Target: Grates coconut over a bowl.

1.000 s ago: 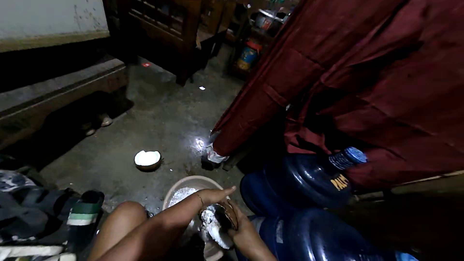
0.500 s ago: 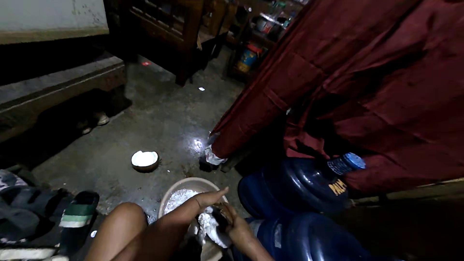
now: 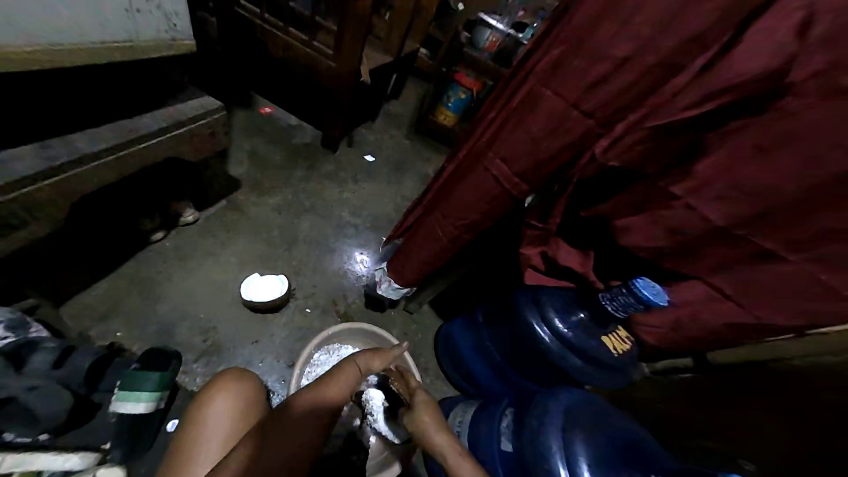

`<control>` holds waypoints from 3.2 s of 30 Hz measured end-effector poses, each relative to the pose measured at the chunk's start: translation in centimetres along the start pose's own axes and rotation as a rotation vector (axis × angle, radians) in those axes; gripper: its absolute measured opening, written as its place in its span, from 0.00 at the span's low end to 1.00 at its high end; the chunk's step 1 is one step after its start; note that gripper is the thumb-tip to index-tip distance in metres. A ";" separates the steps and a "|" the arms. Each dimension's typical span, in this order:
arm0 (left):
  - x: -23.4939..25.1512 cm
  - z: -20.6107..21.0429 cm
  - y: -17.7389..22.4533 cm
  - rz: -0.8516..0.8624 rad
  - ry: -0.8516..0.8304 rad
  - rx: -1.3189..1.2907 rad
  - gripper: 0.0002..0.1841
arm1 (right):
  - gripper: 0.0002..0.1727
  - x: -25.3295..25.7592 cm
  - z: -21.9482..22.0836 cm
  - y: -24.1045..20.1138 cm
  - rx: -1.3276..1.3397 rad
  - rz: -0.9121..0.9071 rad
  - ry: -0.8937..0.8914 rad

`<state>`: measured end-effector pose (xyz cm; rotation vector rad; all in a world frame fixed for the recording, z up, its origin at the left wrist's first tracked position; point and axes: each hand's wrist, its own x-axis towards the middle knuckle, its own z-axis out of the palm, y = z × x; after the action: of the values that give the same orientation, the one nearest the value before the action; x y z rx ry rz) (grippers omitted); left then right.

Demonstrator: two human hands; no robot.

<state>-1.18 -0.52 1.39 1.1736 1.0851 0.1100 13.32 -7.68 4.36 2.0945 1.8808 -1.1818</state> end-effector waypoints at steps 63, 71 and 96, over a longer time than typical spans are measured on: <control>0.2 0.9 -3.6 -0.048 0.189 0.157 0.46 | 0.43 1.9 3.2 1.6 -0.020 -0.152 0.091; -7.4 1.6 1.2 0.135 0.074 0.245 0.45 | 0.45 -7.0 -0.9 -1.9 -0.032 -0.187 0.149; 1.4 0.4 -3.1 -0.044 0.175 0.080 0.43 | 0.45 2.0 2.8 1.3 -0.073 -0.083 0.114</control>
<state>-1.52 -1.38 -1.87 1.2278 1.2787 0.1388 13.02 -7.91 0.68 2.1059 2.0456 -1.0126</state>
